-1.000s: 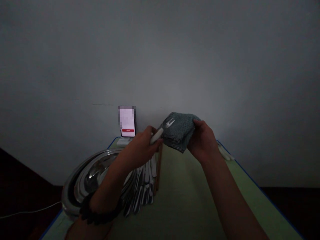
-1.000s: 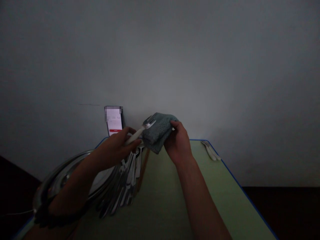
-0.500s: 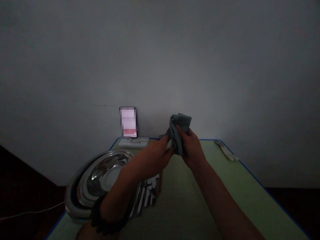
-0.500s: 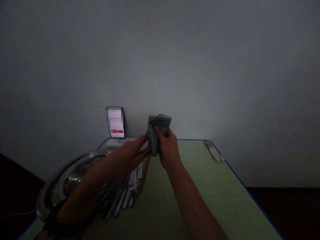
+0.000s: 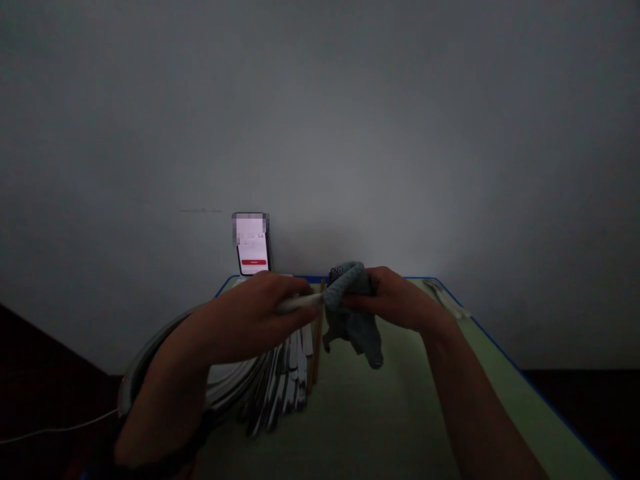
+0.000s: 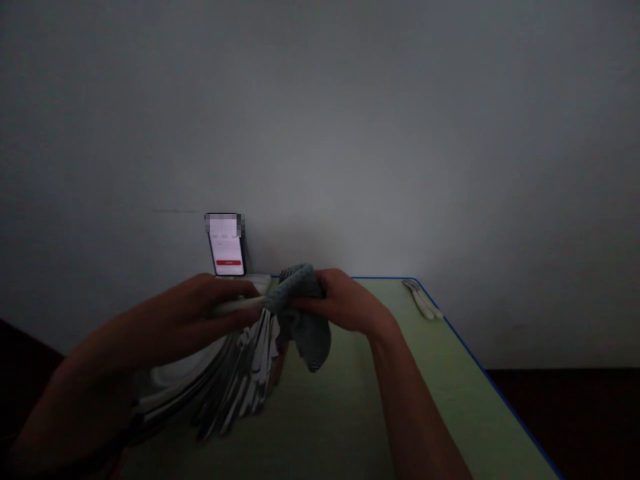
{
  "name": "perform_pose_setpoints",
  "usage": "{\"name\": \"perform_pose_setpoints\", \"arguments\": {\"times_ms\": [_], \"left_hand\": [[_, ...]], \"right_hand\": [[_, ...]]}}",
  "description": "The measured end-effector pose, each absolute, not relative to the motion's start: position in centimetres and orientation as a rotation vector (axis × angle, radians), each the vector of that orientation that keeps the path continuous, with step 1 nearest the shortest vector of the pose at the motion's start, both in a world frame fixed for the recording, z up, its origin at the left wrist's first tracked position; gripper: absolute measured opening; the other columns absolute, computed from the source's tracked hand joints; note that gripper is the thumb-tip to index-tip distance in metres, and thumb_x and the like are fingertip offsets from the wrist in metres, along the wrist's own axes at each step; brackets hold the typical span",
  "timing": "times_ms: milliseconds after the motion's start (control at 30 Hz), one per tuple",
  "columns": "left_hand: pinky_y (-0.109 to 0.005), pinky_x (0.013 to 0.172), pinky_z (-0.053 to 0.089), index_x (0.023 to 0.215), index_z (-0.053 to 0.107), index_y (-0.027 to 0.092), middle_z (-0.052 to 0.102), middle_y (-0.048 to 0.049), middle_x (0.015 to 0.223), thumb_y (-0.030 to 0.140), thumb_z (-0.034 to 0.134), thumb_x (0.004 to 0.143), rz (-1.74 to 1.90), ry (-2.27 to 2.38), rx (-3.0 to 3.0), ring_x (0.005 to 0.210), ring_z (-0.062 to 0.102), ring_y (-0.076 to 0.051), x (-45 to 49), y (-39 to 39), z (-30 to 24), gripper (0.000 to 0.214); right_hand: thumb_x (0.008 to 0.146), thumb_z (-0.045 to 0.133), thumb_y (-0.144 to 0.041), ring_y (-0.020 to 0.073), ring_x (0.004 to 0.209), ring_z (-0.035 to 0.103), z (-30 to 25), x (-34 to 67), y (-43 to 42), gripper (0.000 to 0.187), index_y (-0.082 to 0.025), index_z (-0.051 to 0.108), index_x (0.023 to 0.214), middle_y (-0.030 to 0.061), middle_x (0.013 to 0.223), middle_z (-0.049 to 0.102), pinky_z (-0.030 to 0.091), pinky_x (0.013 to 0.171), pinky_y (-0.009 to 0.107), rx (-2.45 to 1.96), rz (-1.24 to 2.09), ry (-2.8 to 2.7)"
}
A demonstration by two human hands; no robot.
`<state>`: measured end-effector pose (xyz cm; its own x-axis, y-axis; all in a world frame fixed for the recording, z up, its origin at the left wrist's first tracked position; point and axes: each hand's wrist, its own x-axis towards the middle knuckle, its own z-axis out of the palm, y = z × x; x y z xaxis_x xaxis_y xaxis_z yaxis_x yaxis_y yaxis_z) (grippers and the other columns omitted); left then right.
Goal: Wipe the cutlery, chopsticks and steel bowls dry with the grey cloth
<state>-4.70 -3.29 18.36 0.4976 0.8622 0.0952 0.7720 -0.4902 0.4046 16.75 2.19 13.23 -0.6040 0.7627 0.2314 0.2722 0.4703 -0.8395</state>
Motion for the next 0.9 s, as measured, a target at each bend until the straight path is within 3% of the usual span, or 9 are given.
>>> {"name": "perform_pose_setpoints", "arguments": {"times_ms": [167, 267, 400, 600, 733, 900], "left_hand": [[-0.024, 0.055, 0.038, 0.091, 0.067, 0.019, 0.061, 0.0002, 0.065, 0.043, 0.043, 0.082, 0.47, 1.382, 2.425, 0.059, 0.054, -0.013, -4.4, -3.0, 18.1, 0.035], [-0.023, 0.054, 0.037, 0.092, 0.065, 0.02, 0.062, 0.0008, 0.069, 0.044, 0.042, 0.083, 0.53, 1.346, 2.402, 0.062, 0.054, -0.013, -4.2, -2.7, 18.0, 0.034], [-0.024, 0.053, 0.035, 0.08, 0.062, 0.017, 0.059, 0.0006, 0.065, 0.043, 0.038, 0.087, 0.661, 1.365, 2.383, 0.059, 0.052, -0.013, -2.8, -2.6, 18.0, 0.037], [-0.024, 0.052, 0.033, 0.078, 0.057, 0.016, 0.058, -0.0008, 0.063, 0.04, 0.034, 0.089, 0.751, 1.534, 2.416, 0.057, 0.053, -0.013, -0.5, -2.4, 17.0, 0.035], [-0.025, 0.055, 0.036, 0.086, 0.058, 0.015, 0.06, -0.0016, 0.067, 0.041, 0.033, 0.089, 0.667, 1.483, 2.419, 0.06, 0.055, -0.014, -1.5, -2.2, 17.0, 0.036], [-0.025, 0.063, 0.04, 0.095, 0.063, 0.019, 0.065, -0.0013, 0.079, 0.045, 0.038, 0.088, 0.49, 1.319, 2.405, 0.07, 0.058, -0.015, -4.1, -2.4, 17.8, 0.037]], "right_hand": [[0.074, 0.061, -0.031, 0.0105, 0.061, 0.053, 13.7, 16.1, 1.9, 0.014, -0.018, 0.066, 0.072, -0.0025, 0.066, 0.063, 0.041, 0.056, 0.022, -0.825, 0.854, -2.066], [0.078, 0.056, -0.035, 0.0092, 0.058, 0.049, 13.7, 16.5, 2.1, 0.022, -0.017, 0.063, 0.066, -0.0027, 0.063, 0.059, 0.038, 0.052, 0.021, -0.823, 0.806, -1.981], [0.075, 0.056, -0.045, 0.0078, 0.05, 0.039, 12.6, 15.2, 2.8, 0.034, -0.016, 0.053, 0.057, -0.0042, 0.052, 0.047, 0.032, 0.046, 0.021, -0.854, 0.803, -1.568], [0.076, 0.05, -0.053, 0.0082, 0.049, 0.037, 10.8, 11.2, 3.5, 0.038, -0.017, 0.054, 0.065, -0.0046, 0.054, 0.045, 0.033, 0.047, 0.022, -0.825, 0.912, -0.932], [0.076, 0.054, -0.047, 0.0105, 0.058, 0.047, 12.0, 13.5, 3.4, 0.032, -0.017, 0.059, 0.065, -0.0012, 0.062, 0.056, 0.039, 0.057, 0.023, -0.851, 0.923, -1.325], [0.078, 0.056, -0.035, 0.0173, 0.076, 0.057, 13.5, 18.2, 2.6, 0.019, -0.021, 0.069, 0.08, 0.0009, 0.075, 0.066, 0.045, 0.072, 0.03, -0.741, 1.015, -1.966]]}}
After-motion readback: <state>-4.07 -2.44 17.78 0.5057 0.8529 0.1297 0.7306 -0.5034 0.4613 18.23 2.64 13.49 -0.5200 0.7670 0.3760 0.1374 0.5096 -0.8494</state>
